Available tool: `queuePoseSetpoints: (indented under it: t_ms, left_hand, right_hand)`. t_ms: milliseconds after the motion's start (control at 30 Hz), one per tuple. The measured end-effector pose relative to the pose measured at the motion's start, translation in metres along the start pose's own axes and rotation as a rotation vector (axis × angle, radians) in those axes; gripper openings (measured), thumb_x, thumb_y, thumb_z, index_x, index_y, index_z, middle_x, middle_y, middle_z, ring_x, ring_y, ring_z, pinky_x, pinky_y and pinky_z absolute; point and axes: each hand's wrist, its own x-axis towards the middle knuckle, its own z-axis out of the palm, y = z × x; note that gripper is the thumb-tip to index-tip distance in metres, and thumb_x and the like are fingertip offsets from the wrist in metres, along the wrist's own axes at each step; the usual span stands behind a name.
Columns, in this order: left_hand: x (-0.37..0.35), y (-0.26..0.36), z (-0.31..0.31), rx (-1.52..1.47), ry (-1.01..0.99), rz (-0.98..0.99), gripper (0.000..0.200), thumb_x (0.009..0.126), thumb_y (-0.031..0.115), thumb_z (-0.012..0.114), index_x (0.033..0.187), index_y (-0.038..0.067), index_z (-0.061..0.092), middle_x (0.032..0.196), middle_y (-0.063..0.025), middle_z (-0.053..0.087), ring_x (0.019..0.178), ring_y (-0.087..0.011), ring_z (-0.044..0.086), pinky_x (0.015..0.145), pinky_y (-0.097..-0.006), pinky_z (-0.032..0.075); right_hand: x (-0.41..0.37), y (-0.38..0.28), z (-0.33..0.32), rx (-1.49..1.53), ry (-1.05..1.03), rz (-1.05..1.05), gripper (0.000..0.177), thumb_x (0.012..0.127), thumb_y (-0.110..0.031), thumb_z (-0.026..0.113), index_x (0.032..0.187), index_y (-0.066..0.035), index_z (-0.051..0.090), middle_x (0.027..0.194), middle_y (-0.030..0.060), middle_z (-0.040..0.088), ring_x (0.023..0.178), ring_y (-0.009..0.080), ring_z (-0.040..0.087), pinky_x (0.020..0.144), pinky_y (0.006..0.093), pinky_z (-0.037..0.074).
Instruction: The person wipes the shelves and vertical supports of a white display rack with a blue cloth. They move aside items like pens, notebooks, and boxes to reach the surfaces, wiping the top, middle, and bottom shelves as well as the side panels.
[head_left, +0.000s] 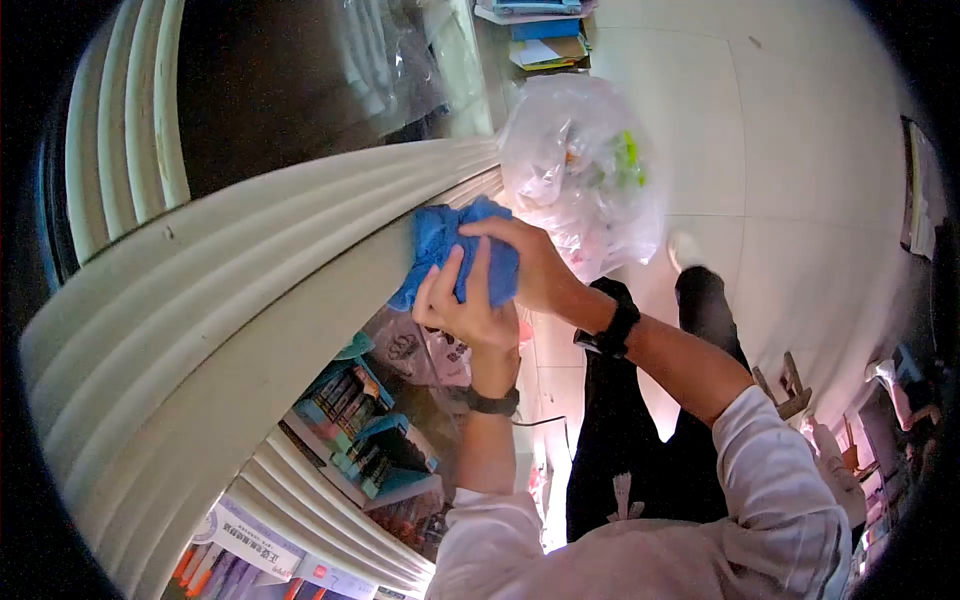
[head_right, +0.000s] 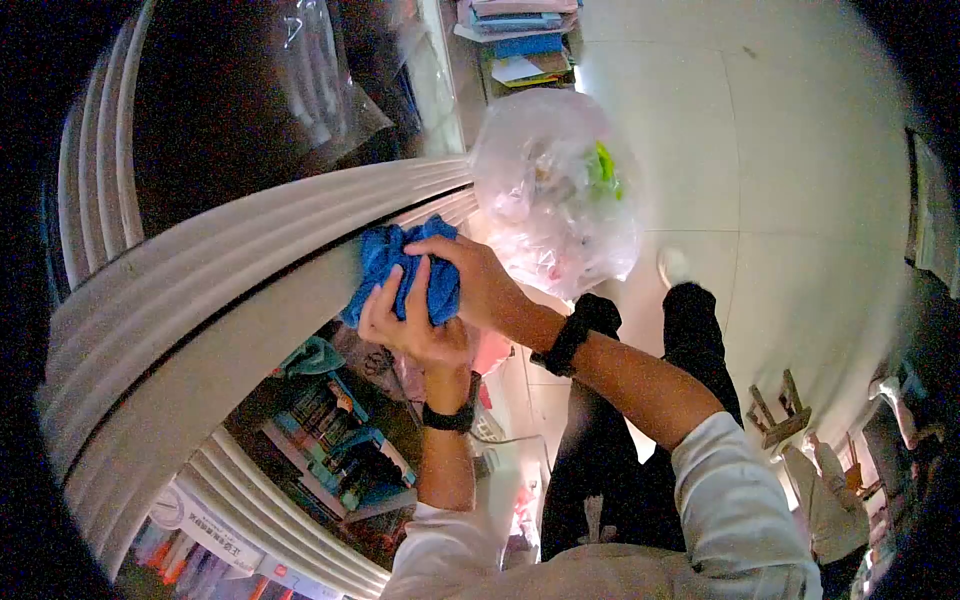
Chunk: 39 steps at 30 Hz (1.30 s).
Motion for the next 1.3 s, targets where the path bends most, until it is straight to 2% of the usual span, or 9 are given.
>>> queuePoseSetpoints:
  t_ms: [100,233,367,400,467,700,1067,1233,1300]
  left_hand:
    - [0.025,0.023,0.002,-0.043,0.042,0.054,0.031,0.084,0.034,0.068,0.110,0.018,0.075,0.124,-0.0028,0.058,0.116,-0.0293,0.043,0.101,-0.0432,0.033]
    - [0.059,0.038,0.036,-0.025,-0.037,0.179,0.034,0.078,0.010,0.064,0.110,0.017,0.074,0.125,-0.0037,0.060,0.115,-0.0308,0.048,0.101,-0.0418,0.035]
    - [0.058,0.031,0.086,0.170,-0.250,0.011,0.046,0.076,-0.003,0.058,0.118,0.015,0.068,0.128,-0.0043,0.060,0.123,-0.0306,0.047,0.100,-0.0429,0.035]
    - [0.053,0.029,0.090,0.166,-0.236,-0.009,0.045,0.077,-0.001,0.059,0.117,0.015,0.069,0.128,-0.0040,0.060,0.123,-0.0304,0.047,0.100,-0.0432,0.035]
    - [0.049,0.029,0.090,0.158,-0.222,-0.045,0.042,0.077,0.001,0.062,0.116,0.015,0.070,0.129,-0.0033,0.060,0.122,-0.0299,0.047,0.101,-0.0439,0.035]
    - [0.090,0.067,-0.024,0.422,0.289,0.042,0.030,0.078,0.017,0.078,0.108,0.021,0.074,0.117,0.0036,0.056,0.115,-0.0256,0.042,0.101,-0.0377,0.035]
    - [0.052,0.026,0.090,0.148,-0.281,-0.065,0.034,0.086,0.017,0.061,0.120,0.014,0.067,0.123,-0.0026,0.062,0.117,-0.0300,0.050,0.103,-0.0424,0.031]
    - [0.073,0.057,0.015,0.221,-0.087,-0.123,0.036,0.076,0.014,0.073,0.111,0.020,0.073,0.123,0.0041,0.060,0.118,-0.0256,0.044,0.104,-0.0390,0.031]
    - [0.097,0.074,-0.037,0.326,0.026,-0.098,0.026,0.084,0.023,0.071,0.109,0.021,0.074,0.118,0.0002,0.059,0.119,-0.0270,0.040,0.103,-0.0418,0.030]
  right_hand:
    - [0.008,-0.013,-0.018,0.063,0.171,-0.120,0.039,0.080,-0.002,0.070,0.118,-0.006,0.065,0.114,0.0124,0.067,0.103,0.0237,0.065,0.092,0.0336,0.050]
    - [0.040,0.004,-0.047,0.029,0.251,-0.147,0.042,0.078,-0.009,0.071,0.119,-0.006,0.064,0.115,0.0147,0.067,0.106,0.0289,0.065,0.094,0.0367,0.049]
    - [0.079,0.069,-0.035,0.141,0.127,-0.119,0.045,0.077,-0.006,0.071,0.120,-0.004,0.060,0.112,0.0195,0.066,0.106,0.0345,0.063,0.093,0.0371,0.049]
    - [0.077,0.077,-0.037,0.195,0.051,-0.038,0.056,0.072,-0.012,0.081,0.122,-0.001,0.058,0.115,0.0151,0.065,0.111,0.0228,0.060,0.099,0.0340,0.044]
    - [0.081,0.068,-0.047,0.161,-0.058,-0.004,0.055,0.072,-0.012,0.081,0.121,-0.001,0.059,0.113,0.0156,0.065,0.108,0.0225,0.062,0.097,0.0337,0.046]
    - [0.071,-0.051,-0.035,0.165,-0.245,-0.356,0.043,0.075,-0.012,0.077,0.117,-0.010,0.066,0.128,0.0172,0.056,0.121,0.0347,0.054,0.100,0.0368,0.047]
    - [0.089,0.064,-0.048,0.151,-0.071,-0.005,0.046,0.071,-0.012,0.077,0.112,-0.002,0.059,0.099,0.0159,0.062,0.090,0.0292,0.061,0.082,0.0350,0.049]
    - [0.080,0.005,-0.051,0.094,-0.262,-0.183,0.040,0.074,-0.007,0.072,0.112,-0.005,0.062,0.109,0.0181,0.063,0.102,0.0350,0.061,0.088,0.0401,0.052]
    - [0.086,-0.056,-0.046,0.091,-0.230,-0.364,0.041,0.073,-0.010,0.073,0.112,-0.010,0.064,0.109,0.0145,0.059,0.102,0.0330,0.058,0.086,0.0390,0.053]
